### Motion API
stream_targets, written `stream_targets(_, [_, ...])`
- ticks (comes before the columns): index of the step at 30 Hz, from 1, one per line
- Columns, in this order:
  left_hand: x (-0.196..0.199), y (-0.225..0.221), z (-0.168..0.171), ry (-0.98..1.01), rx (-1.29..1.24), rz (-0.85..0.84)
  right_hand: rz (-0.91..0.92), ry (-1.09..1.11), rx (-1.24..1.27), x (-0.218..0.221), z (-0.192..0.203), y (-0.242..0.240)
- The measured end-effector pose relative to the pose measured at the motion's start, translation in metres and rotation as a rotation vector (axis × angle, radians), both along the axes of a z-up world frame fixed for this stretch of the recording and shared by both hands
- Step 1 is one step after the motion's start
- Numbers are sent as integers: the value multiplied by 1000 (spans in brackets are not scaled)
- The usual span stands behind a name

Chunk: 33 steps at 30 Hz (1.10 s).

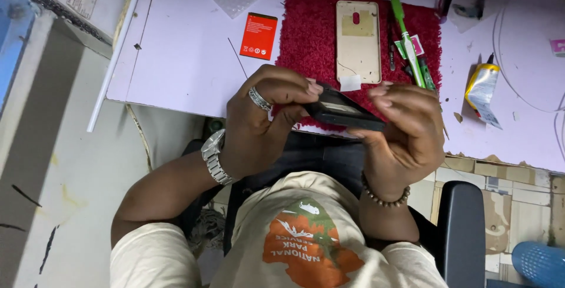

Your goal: Reassembling the internal components of a mobile phone by placing the motherboard and fastening it with screws.

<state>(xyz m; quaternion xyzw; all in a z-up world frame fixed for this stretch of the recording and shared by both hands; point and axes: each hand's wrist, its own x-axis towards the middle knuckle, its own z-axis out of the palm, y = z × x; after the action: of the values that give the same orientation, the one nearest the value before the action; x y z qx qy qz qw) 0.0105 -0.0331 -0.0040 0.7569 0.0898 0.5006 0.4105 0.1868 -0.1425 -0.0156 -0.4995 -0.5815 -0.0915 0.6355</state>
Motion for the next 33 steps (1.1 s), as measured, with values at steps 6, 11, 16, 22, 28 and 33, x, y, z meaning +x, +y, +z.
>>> stream_targets(6, [1,-3,-3,-5,-83,-23,-22,23,14,-7,6,-2])
stream_targets(11, [0,-1,2,30,-28,-66,-26,22,-17,-7,8,-5])
stream_targets(16, [-6,1,7,164,97,-71,-36,-39,-85,-5,11,-8])
stream_targets(22, [-10,0,10,189,470,-20,2,-139,-61,-8,8,-3])
stream_targets(28, [-11,1,4,125,517,38,7,-166,-40,-13,6,-3])
stream_targets(33, [-15,1,5,98,562,114,28,-119,-59,-12,-1,-3])
